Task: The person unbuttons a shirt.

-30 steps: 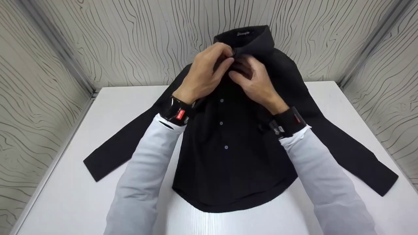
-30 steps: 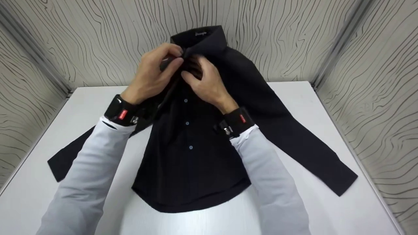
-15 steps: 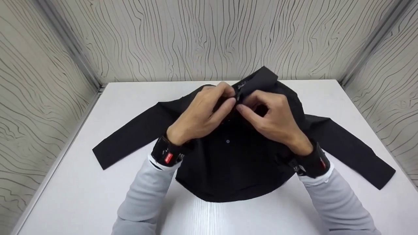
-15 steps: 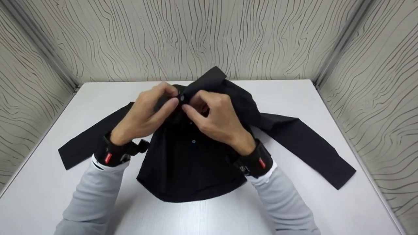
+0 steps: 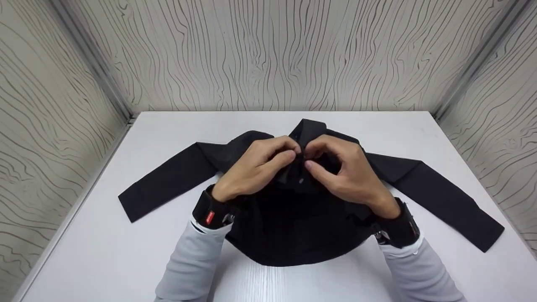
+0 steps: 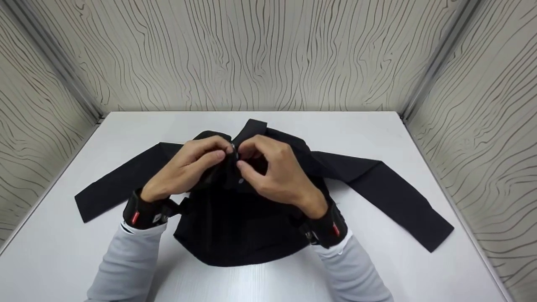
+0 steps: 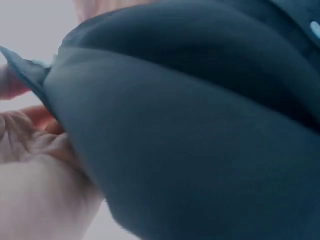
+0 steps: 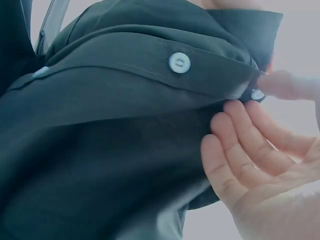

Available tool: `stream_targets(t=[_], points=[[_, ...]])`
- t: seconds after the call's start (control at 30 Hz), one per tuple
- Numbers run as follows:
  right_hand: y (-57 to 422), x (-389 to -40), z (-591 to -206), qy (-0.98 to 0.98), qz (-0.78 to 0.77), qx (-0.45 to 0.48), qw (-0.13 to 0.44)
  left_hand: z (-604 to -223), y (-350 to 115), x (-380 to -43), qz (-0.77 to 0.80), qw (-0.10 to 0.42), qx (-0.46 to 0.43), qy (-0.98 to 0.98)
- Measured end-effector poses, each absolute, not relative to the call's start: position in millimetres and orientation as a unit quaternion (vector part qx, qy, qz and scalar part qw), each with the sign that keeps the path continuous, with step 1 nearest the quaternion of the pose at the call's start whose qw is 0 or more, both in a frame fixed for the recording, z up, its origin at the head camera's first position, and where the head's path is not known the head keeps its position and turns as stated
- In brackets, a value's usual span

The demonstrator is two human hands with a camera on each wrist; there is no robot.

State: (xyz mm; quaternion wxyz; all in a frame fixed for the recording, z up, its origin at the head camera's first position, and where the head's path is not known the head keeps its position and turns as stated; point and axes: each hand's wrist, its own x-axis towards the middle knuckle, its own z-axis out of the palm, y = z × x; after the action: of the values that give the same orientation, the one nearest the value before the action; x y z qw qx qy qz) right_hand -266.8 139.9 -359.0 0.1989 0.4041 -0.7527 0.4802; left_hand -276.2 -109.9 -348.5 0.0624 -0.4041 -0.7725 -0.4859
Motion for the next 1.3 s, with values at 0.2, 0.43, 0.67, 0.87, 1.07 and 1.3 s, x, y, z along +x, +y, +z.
stream_targets(t=[0.2,0.43,0.67,0.87,1.07,1.3], points=[[138.3,-264.0,-363.0,-0.77,0.427,0.409,0.239,-351.9,-113.6,-273.7,-0.483,0.064,-0.416,-0.768],[134.4,-267.0,-366.5,-0.769,0.418,0.404,0.267,-354.2,-112.5,-272.2,-0.448,0.122,-0.418,-0.781],[132.3,-267.9,-369.4,-0.778,0.411,0.399,0.259,-353.8,-108.1,-271.4,-0.407,0.149,-0.423,-0.795],[134.0,-264.9,-365.4,-0.774,0.43,0.396,0.244,-354.6,-104.4,-273.1,-0.381,0.164,-0.424,-0.805],[134.5,-257.8,-362.2,-0.761,0.467,0.385,0.233,-355.2,-97.7,-270.4,-0.358,0.224,-0.442,-0.791],[126.9,-240.2,-352.5,-0.719,0.535,0.377,0.234,-347.3,-96.3,-257.9,-0.325,0.315,-0.443,-0.774]])
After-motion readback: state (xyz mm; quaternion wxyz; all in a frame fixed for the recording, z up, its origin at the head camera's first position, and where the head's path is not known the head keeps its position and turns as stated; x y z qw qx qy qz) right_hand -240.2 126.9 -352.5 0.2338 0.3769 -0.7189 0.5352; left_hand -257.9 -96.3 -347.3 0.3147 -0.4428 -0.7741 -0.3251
